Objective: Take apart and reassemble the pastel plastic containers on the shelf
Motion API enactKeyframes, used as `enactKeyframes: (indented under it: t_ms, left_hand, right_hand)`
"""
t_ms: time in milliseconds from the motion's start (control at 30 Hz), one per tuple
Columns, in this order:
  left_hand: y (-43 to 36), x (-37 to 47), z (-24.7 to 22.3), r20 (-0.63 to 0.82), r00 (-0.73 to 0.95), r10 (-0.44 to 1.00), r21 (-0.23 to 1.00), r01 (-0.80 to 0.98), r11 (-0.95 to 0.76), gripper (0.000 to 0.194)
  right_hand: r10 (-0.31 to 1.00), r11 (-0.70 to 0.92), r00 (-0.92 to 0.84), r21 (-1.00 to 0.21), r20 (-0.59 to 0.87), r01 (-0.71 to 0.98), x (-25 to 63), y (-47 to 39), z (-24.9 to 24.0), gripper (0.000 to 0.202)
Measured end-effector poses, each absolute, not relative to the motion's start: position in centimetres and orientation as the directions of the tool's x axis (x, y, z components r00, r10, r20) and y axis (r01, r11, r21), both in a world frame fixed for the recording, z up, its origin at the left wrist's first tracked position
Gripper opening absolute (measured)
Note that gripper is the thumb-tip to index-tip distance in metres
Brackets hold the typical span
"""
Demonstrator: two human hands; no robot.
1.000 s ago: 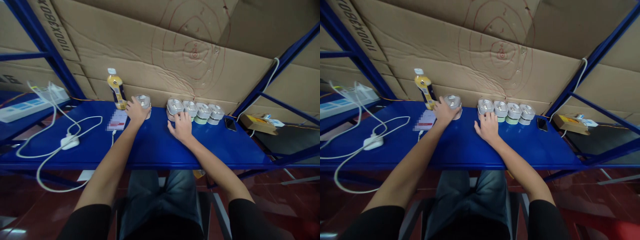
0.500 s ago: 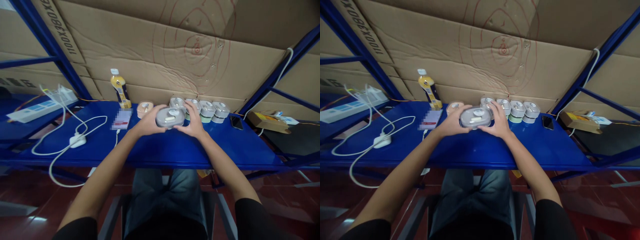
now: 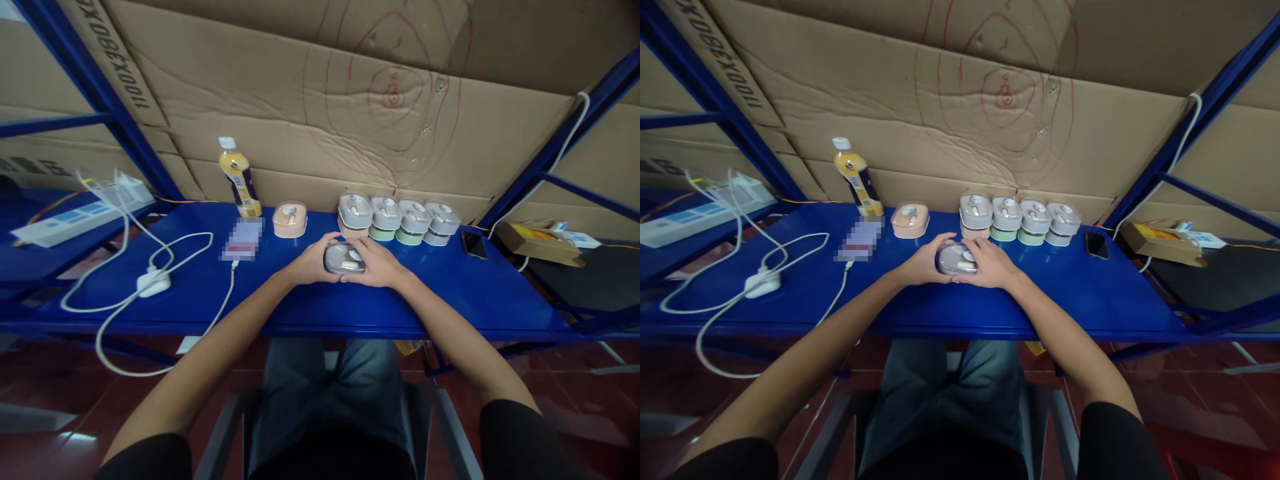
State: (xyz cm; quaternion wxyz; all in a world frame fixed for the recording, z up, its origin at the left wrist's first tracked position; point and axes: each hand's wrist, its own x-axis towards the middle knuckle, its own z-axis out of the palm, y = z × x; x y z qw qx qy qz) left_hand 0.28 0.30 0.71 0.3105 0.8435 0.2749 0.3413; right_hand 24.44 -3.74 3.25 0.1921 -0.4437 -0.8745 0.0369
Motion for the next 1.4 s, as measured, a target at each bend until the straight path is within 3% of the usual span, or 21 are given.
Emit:
enactKeyframes:
  t_ms: [200, 267, 400, 567, 800, 933, 1033, 1200, 1400]
  left_hand:
    - [0.2, 0.2, -0.1, 0.432, 0.607, 0.667, 0.656, 0.296, -0.694, 0.107]
    - [0.1, 0.1, -0.1, 0.442, 0.626, 0.643, 0.607, 0.319, -0.728, 0.09]
    - [-0.1, 0.1, 0.2, 0.425, 0.662, 0.617, 0.571, 0.333, -0.75, 0.039]
    - [-0.1, 0.1, 0.5, 0.424, 0.633, 0.648, 0.572, 0.368, -0.733, 0.027]
    - [2.0, -2.0, 0.6, 0.483, 0.428, 0.764, 0.564, 0.516, -0.645, 0.033]
    - [2.6, -2.8, 0.8, 0.454, 0.441, 0.774, 0.544, 0.55, -0.633, 0.03]
    - [2.1, -2.5, 1.0, 0.469, 0.462, 0.753, 0.54, 0.524, -0.658, 0.029]
    - [0.4, -0.7, 1.0, 0.515, 0.547, 0.66, 0.553, 0.376, -0.743, 0.064]
    - [-0.6, 1.2, 0.4, 0.459, 0.582, 0.671, 0.611, 0.341, -0.715, 0.094]
  right_hand:
    - [0.794, 0.606, -0.462, -0.459, 0.396, 0.649, 26.2, -3.7, 3.2, 0.081]
    - [0.802, 0.596, -0.428, -0.525, 0.416, 0.607, 27.8, -3.4, 3.1, 0.073]
    - [0.875, 0.481, -0.291, -0.624, 0.387, 0.616, 30.9, -2.6, 2.8, 0.068]
    - [0.909, 0.41, -0.211, -0.679, 0.36, 0.608, 31.9, -2.1, 2.6, 0.07]
    - [0.934, 0.35, -0.197, -0.655, 0.297, 0.67, 32.3, -2.2, 3.0, 0.069]
    - [0.944, 0.326, -0.207, -0.637, 0.257, 0.698, 32.5, -2.1, 3.0, 0.076]
    - [0.927, 0.364, -0.196, -0.647, 0.319, 0.67, 32.4, -2.0, 3.0, 0.078]
    - [0.844, 0.53, -0.299, -0.61, 0.445, 0.589, 31.1, -2.6, 3.4, 0.088]
    - [0.742, 0.67, -0.5, -0.481, 0.446, 0.566, 27.4, -3.6, 3.6, 0.088]
